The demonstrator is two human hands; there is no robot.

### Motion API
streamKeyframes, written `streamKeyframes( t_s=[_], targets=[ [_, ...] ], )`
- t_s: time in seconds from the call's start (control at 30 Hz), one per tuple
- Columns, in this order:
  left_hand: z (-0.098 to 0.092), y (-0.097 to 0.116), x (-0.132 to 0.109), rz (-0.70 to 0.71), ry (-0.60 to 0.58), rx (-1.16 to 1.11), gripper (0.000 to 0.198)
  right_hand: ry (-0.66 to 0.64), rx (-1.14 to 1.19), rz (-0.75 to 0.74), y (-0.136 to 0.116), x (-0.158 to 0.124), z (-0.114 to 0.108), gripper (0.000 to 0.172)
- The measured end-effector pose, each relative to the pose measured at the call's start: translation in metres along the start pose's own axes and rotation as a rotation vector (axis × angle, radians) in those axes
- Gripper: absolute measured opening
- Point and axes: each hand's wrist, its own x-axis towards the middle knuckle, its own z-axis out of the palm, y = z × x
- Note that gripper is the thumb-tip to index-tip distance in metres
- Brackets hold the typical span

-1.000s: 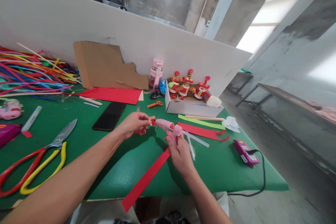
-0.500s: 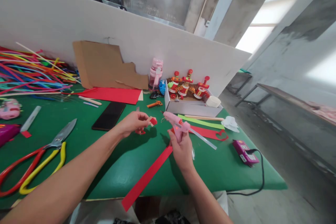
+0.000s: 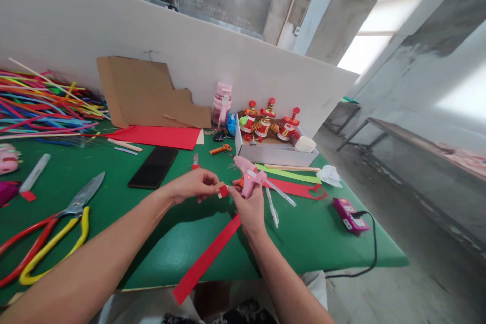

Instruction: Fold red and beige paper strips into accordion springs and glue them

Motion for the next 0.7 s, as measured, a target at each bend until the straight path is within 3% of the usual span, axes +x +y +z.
streamKeyframes(
  t_s=[0.3,0.43,0.6,0.7],
  targets=[
    [0.0047,0.0028,0.0014,0.034,0.068,-0.061,0.03,-0.012,-0.012,0.029,0.0074,-0.0021,0.0022,0.038],
    [0.0059,-0.0002,0.0039,0.029,0.127,-0.099,0.032,0.027,-0.04,0.01,0.0095,-0.0003,0.0036,0.036],
    [0.0084,-0.0024,0.0048,0.02,0.108,-0.151,0.045,0.057,-0.043,-0.009,0.0092,0.0027,0.0041,0.04],
    [0.01,-0.0028,0.0056,0.019,0.142,-0.148,0.041,0.057,-0.058,-0.014,0.0089,0.0032,0.0038,0.039]
  ],
)
